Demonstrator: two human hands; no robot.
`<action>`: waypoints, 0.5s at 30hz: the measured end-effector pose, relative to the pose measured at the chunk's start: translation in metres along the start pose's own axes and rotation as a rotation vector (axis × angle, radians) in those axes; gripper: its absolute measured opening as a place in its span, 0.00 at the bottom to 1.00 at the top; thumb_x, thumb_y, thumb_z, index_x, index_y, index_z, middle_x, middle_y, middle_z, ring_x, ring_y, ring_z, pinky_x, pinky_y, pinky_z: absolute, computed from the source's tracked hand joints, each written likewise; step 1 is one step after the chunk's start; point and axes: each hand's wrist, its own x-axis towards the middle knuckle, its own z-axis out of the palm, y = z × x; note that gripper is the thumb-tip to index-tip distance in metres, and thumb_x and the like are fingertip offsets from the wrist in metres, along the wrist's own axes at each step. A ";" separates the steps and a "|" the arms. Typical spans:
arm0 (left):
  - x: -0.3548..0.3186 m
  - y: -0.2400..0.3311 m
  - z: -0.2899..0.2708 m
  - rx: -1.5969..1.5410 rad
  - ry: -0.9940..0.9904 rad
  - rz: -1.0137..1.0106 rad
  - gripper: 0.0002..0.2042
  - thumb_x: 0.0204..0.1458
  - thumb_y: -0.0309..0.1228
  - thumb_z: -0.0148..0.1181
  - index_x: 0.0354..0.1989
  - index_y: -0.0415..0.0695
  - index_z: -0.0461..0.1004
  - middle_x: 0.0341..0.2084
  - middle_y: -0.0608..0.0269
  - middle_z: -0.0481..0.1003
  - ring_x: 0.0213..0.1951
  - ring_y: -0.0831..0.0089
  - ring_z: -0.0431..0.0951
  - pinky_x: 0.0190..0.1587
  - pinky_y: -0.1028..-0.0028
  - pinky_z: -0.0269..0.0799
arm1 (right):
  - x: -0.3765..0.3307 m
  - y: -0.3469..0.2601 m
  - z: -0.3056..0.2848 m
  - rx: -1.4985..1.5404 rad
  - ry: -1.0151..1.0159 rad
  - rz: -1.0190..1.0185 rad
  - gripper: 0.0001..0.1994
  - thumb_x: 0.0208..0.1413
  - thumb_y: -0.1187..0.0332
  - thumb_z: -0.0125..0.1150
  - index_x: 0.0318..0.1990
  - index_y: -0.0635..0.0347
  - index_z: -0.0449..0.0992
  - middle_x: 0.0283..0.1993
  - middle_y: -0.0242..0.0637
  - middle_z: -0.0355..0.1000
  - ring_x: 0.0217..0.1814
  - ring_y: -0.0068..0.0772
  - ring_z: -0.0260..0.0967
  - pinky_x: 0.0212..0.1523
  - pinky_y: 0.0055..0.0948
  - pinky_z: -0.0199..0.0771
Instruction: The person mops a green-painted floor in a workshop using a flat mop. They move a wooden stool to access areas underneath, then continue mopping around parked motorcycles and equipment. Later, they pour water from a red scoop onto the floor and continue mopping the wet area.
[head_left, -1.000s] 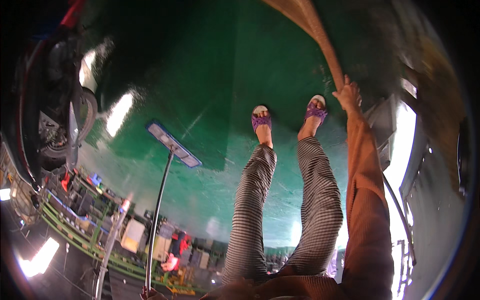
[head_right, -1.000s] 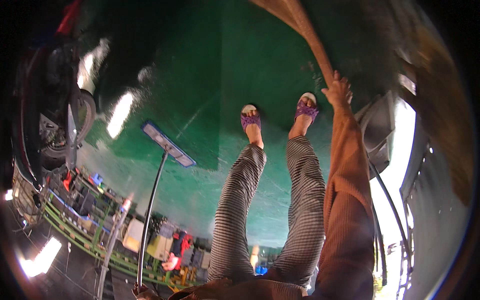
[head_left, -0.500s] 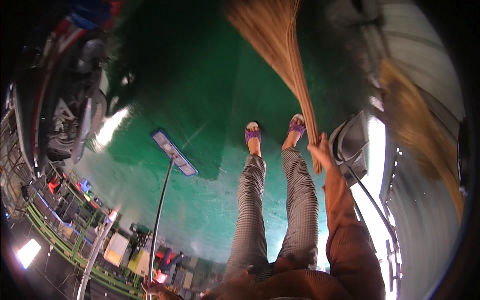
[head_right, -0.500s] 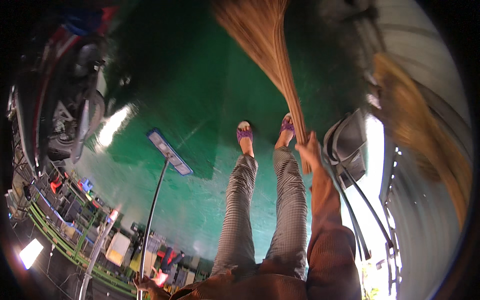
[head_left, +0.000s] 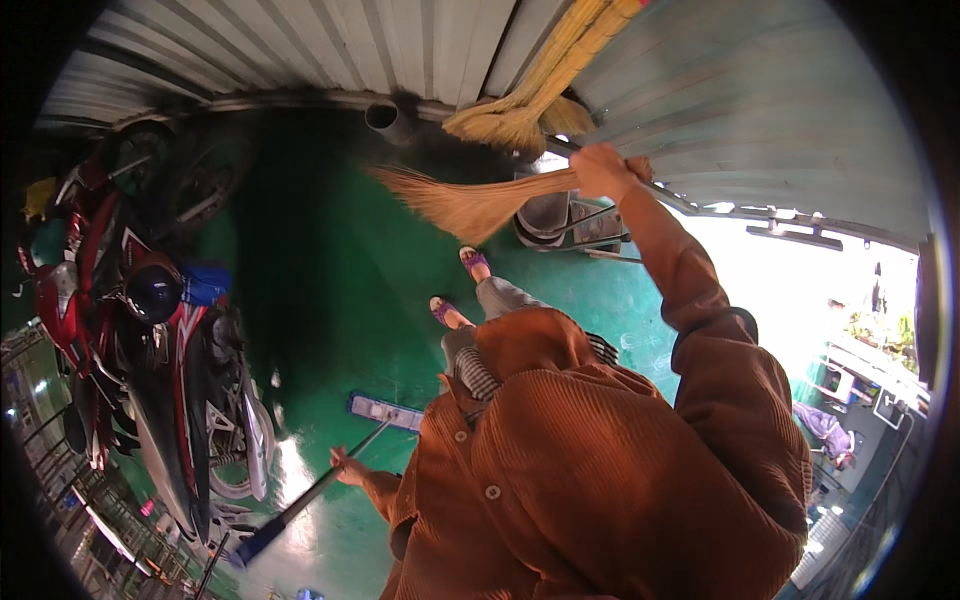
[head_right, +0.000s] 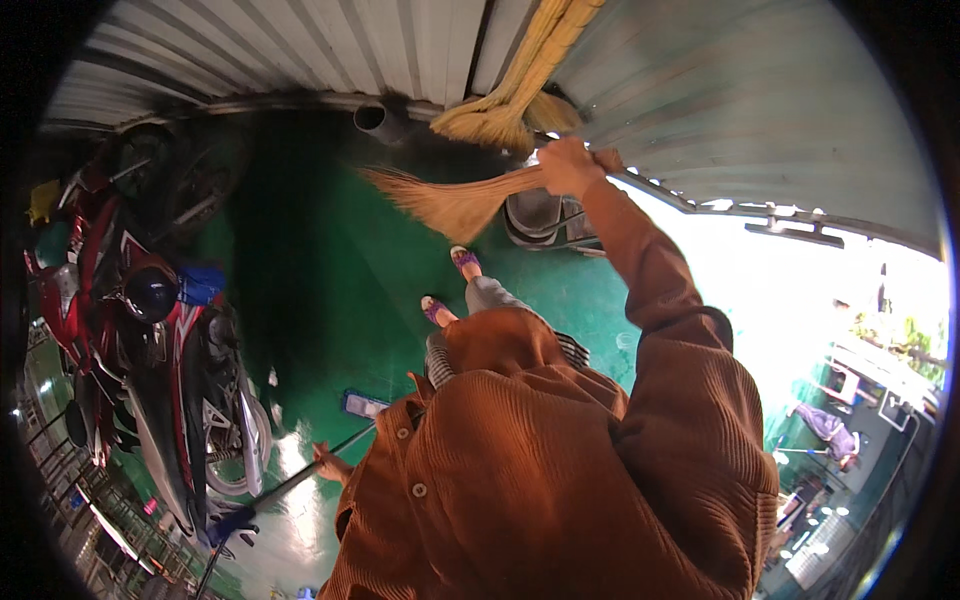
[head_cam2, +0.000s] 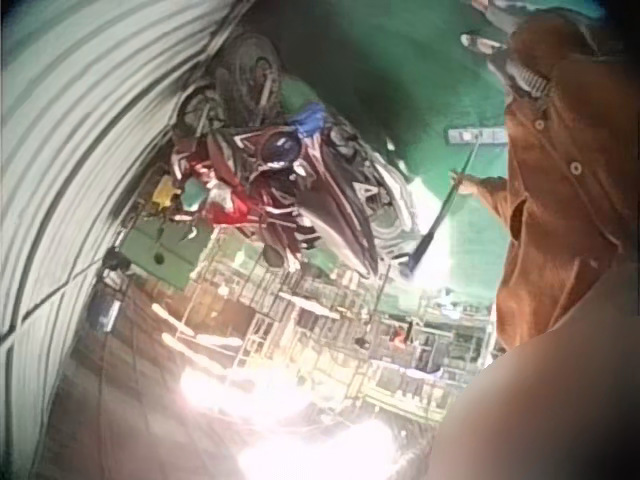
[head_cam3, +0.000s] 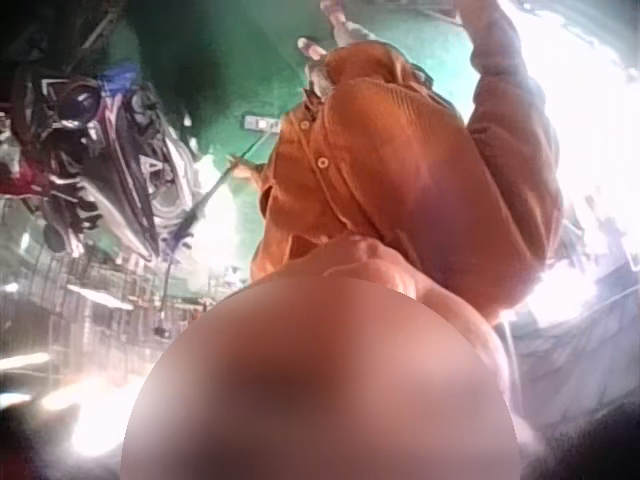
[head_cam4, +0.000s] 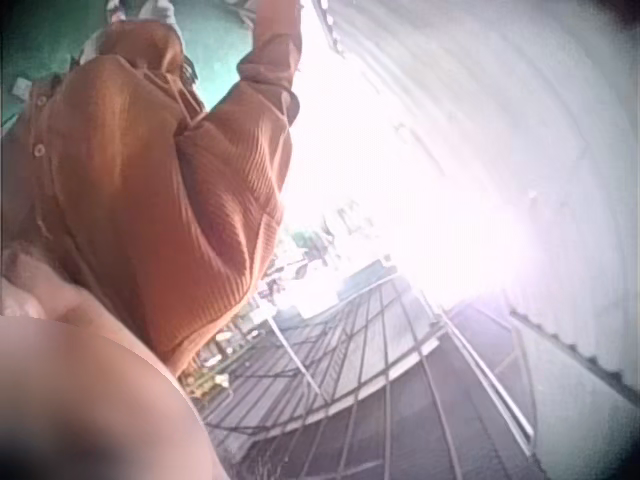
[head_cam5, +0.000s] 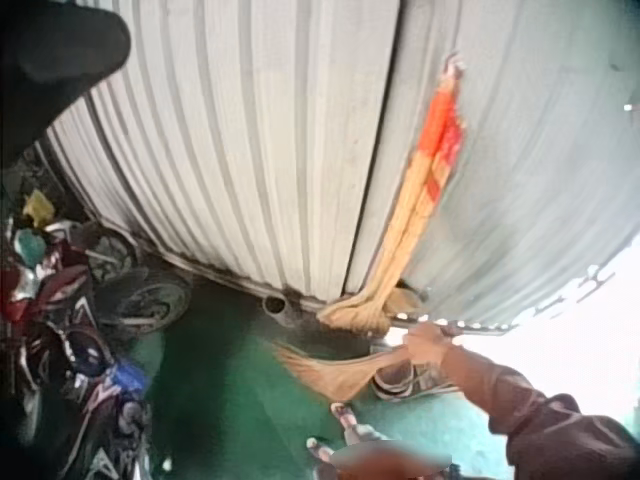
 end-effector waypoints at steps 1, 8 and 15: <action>0.005 -0.008 0.013 0.022 -0.006 0.015 0.21 0.52 0.49 0.53 0.24 0.42 0.78 0.23 0.60 0.77 0.29 0.67 0.74 0.35 0.65 0.68 | -0.006 0.016 -0.020 -0.014 0.045 -0.033 0.11 0.28 0.67 0.67 0.24 0.59 0.77 0.28 0.46 0.74 0.35 0.43 0.73 0.35 0.37 0.72; -0.034 0.000 0.018 0.194 -0.040 -0.118 0.22 0.49 0.54 0.53 0.24 0.46 0.78 0.25 0.63 0.78 0.29 0.68 0.75 0.35 0.65 0.69 | 0.032 0.086 -0.064 -0.438 -0.005 -0.117 0.08 0.30 0.69 0.65 0.24 0.58 0.78 0.26 0.44 0.74 0.31 0.40 0.74 0.33 0.34 0.73; -0.075 -0.019 0.027 0.022 -0.092 0.045 0.17 0.49 0.42 0.60 0.21 0.39 0.73 0.20 0.62 0.76 0.24 0.79 0.71 0.31 0.74 0.68 | 0.100 0.197 0.001 -0.643 0.125 0.024 0.07 0.47 0.69 0.53 0.26 0.50 0.79 0.28 0.34 0.76 0.42 0.31 0.72 0.49 0.44 0.60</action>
